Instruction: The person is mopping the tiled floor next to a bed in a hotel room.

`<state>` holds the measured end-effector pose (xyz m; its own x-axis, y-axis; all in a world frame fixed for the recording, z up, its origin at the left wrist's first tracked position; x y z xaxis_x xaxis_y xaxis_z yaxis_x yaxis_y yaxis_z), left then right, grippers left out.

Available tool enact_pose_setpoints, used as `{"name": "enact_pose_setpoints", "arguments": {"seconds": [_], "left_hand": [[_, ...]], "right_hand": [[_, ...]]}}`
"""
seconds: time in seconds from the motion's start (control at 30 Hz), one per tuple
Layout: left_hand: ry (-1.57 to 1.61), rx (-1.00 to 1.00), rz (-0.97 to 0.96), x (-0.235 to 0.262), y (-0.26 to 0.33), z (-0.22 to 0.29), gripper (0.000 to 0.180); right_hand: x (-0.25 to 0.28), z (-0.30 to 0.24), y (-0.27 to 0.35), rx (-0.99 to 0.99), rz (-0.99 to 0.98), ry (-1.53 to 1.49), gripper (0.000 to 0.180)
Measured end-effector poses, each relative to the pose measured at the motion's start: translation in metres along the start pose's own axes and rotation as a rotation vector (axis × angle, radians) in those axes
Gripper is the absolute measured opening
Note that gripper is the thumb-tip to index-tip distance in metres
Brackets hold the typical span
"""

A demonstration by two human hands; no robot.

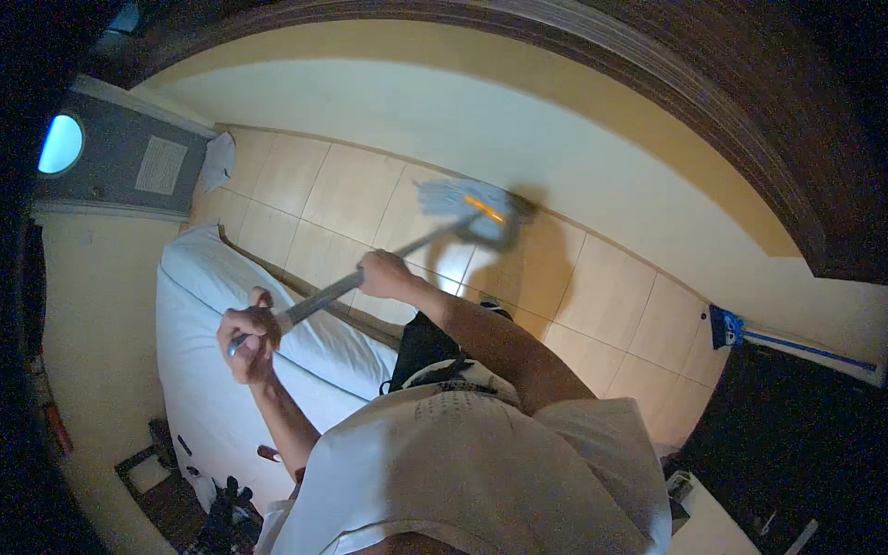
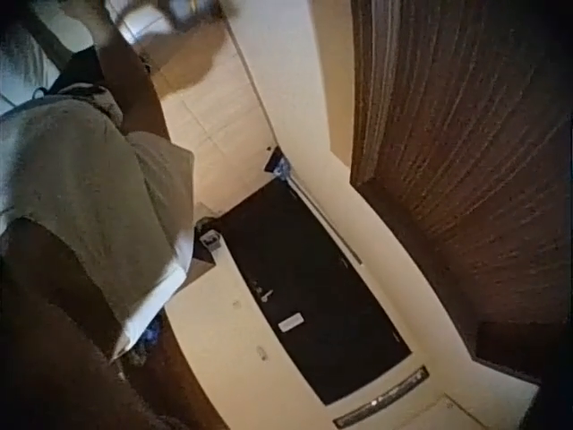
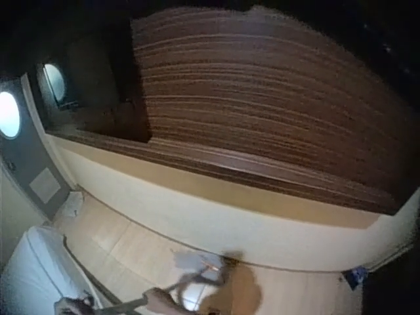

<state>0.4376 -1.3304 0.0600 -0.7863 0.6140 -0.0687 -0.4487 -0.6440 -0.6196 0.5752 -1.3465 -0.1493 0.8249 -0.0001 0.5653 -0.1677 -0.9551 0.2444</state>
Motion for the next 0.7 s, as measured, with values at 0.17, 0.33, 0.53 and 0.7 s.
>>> {"name": "enact_pose_setpoints", "arguments": {"seconds": [0.17, 0.33, 0.53, 0.7], "left_hand": [[0.212, 0.330, 0.028, -0.067, 0.048, -0.043, 0.017], [0.405, 0.481, -0.119, -0.160, 0.103, -0.081, 0.013], [0.324, 0.484, -0.021, -0.138, 0.101, -0.052, 0.030], [0.003, 0.183, 0.118, -0.076, 0.060, 0.037, 0.019]], "right_hand": [[0.038, 0.113, 0.083, -0.237, 0.021, 0.159, 0.027], [0.068, 0.212, 0.157, -0.157, 0.039, 0.448, 0.030], [0.061, 0.172, 0.157, -0.328, -0.064, 0.213, 0.021], [0.018, 0.061, 0.112, -0.172, -0.273, 0.077, 0.022]]}}
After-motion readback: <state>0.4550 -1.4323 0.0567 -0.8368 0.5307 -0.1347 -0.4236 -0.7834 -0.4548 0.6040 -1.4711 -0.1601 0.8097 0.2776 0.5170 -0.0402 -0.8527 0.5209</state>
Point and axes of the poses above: each hand's wrist, its own y-axis away from the middle knuckle, its own x-axis out of the back of the hand, z = x × y, the point moved 4 cm from there along -y, towards the middle knuckle, and after that the axes turned 13 degrees about -x, right-handed, at the moved point
